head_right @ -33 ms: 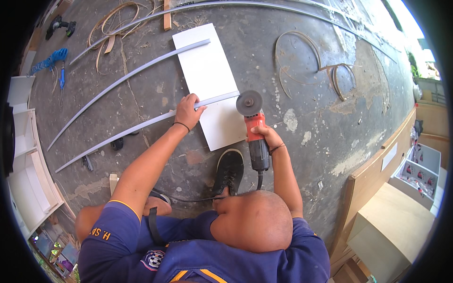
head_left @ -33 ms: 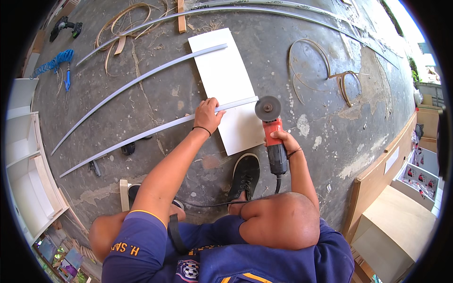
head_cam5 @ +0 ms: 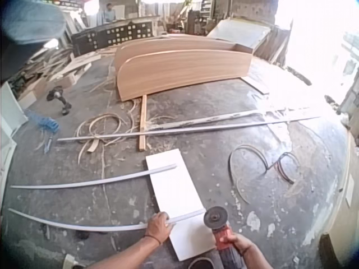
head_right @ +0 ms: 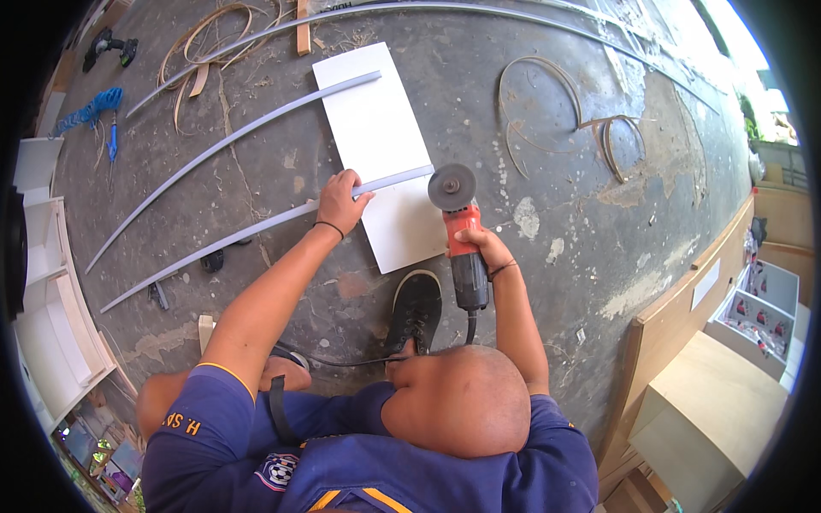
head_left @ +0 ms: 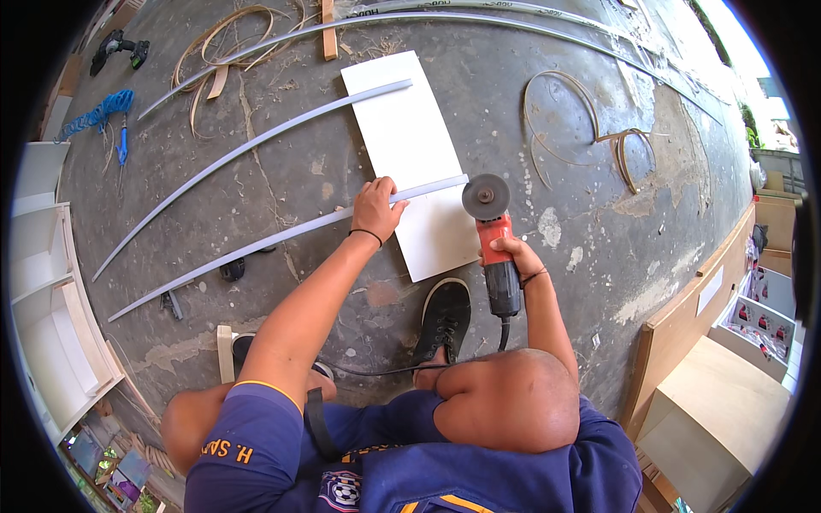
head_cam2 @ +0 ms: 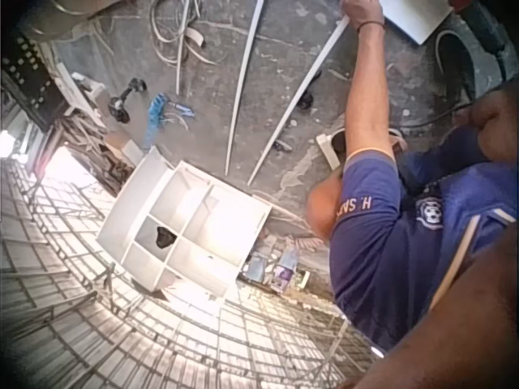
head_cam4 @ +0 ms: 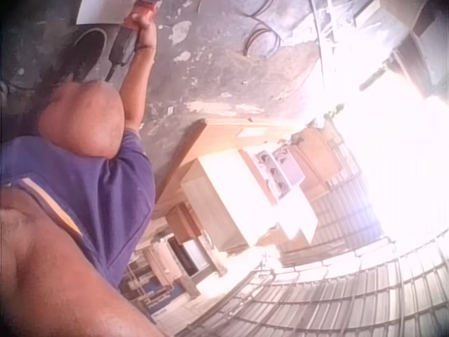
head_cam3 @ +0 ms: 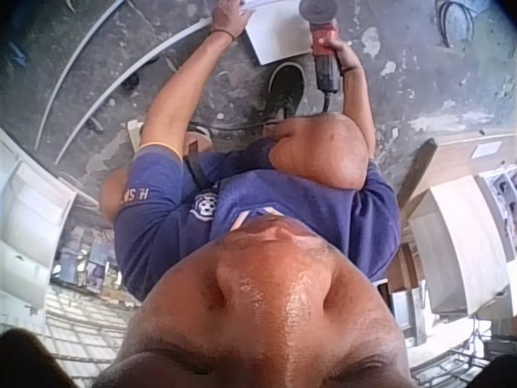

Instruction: The person uses a handheld angle grinder to cut a length of plastic or metal trim strip positioned on a wooden board on the floor, then picks up the cut piece.

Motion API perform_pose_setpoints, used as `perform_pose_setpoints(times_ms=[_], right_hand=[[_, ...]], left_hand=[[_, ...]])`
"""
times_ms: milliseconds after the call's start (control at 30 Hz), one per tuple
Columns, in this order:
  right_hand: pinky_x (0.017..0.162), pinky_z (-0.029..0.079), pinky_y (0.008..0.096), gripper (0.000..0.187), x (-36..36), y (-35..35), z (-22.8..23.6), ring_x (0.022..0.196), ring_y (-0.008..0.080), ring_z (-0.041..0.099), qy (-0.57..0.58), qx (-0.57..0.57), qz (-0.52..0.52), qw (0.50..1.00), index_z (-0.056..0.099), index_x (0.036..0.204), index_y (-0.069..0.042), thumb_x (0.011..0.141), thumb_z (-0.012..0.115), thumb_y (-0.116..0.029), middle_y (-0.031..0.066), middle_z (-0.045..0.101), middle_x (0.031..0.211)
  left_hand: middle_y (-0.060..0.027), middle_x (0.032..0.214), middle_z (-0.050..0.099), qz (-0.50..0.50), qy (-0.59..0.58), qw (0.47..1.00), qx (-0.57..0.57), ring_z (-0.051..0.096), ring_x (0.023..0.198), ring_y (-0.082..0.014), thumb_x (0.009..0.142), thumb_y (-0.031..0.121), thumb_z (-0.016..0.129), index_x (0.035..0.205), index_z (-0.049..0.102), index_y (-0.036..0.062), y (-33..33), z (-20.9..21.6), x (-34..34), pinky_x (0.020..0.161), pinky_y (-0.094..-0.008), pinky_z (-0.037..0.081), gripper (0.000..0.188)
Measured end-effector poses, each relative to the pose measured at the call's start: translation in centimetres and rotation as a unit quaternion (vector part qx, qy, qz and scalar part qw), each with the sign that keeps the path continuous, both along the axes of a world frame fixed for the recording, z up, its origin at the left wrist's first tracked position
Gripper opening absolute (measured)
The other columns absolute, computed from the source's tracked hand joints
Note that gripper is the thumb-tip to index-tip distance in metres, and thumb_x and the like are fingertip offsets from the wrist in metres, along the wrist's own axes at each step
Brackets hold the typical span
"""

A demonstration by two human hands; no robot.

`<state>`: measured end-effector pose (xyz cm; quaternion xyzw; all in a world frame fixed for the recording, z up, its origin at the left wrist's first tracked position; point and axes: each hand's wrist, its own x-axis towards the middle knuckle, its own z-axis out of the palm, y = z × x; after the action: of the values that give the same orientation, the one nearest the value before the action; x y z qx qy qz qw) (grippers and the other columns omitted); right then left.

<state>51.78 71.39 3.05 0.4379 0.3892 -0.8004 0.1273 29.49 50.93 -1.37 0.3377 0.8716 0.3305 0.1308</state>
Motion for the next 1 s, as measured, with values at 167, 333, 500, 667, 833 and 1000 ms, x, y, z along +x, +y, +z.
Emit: perform_pose_setpoints(times_ms=[167,333,500,667,833,1000], right_hand=[[0.071,0.054,0.0340,0.038,0.17,0.17,-0.25,0.075,0.0242,0.066,0.008,-0.006,-0.001,1.000,0.056,0.104,0.003,0.075,0.067,-0.019,0.0129,0.063,0.087],[0.070,0.054,0.0334,0.038,0.63,0.42,-0.68,0.074,0.0234,0.066,0.009,-0.002,-0.005,1.000,0.056,0.104,0.003,0.075,0.066,-0.019,0.0129,0.064,0.085],[0.069,0.054,0.0330,0.037,0.72,0.44,-0.93,0.073,0.0230,0.066,0.006,-0.004,-0.007,1.000,0.056,0.103,0.003,0.076,0.066,-0.020,0.0131,0.064,0.084],[0.068,0.054,0.0329,0.037,0.61,0.39,-0.67,0.073,0.0230,0.066,0.004,-0.004,-0.006,1.000,0.055,0.103,0.003,0.076,0.066,-0.019,0.0131,0.064,0.084],[0.068,0.054,0.0329,0.038,0.58,0.44,-0.77,0.073,0.0229,0.066,0.002,-0.004,-0.004,1.000,0.055,0.104,0.003,0.076,0.066,-0.020,0.0129,0.064,0.084],[0.068,0.054,0.0329,0.038,0.43,0.32,-0.80,0.073,0.0228,0.066,0.006,-0.002,-0.002,1.000,0.055,0.104,0.003,0.076,0.066,-0.020,0.0128,0.064,0.084]], left_hand=[[-0.0131,0.086,0.060,-0.004,0.002,1.000,0.013,0.056,0.084,-0.0346,0.075,0.018,0.073,0.088,0.054,0.0036,-0.15,-0.04,-0.17,0.074,-0.0435,0.044,0.027],[-0.0086,0.089,0.065,-0.034,0.004,0.999,-0.040,0.059,0.089,-0.0288,0.084,0.027,0.064,0.089,0.062,0.0086,-0.30,0.18,-0.31,0.079,-0.0427,0.041,0.019],[-0.0073,0.082,0.067,-0.036,0.025,0.996,-0.071,0.063,0.082,-0.0269,0.088,0.033,0.058,0.085,0.065,0.0099,-0.26,0.43,-0.35,0.076,-0.0407,0.040,0.024],[-0.0085,0.082,0.067,-0.038,0.008,0.996,-0.083,0.063,0.082,-0.0272,0.088,0.034,0.057,0.086,0.065,0.0090,-0.21,0.63,-0.41,0.076,-0.0413,0.040,0.026],[-0.0083,0.082,0.067,-0.040,0.005,0.997,-0.070,0.063,0.081,-0.0272,0.089,0.034,0.055,0.086,0.067,0.0101,-0.22,0.89,-0.37,0.077,-0.0413,0.040,0.026],[-0.0072,0.084,0.067,-0.037,-0.018,0.997,-0.059,0.063,0.080,-0.0269,0.091,0.035,0.055,0.087,0.068,0.0114,-0.37,0.80,-0.40,0.078,-0.0411,0.041,0.028]])
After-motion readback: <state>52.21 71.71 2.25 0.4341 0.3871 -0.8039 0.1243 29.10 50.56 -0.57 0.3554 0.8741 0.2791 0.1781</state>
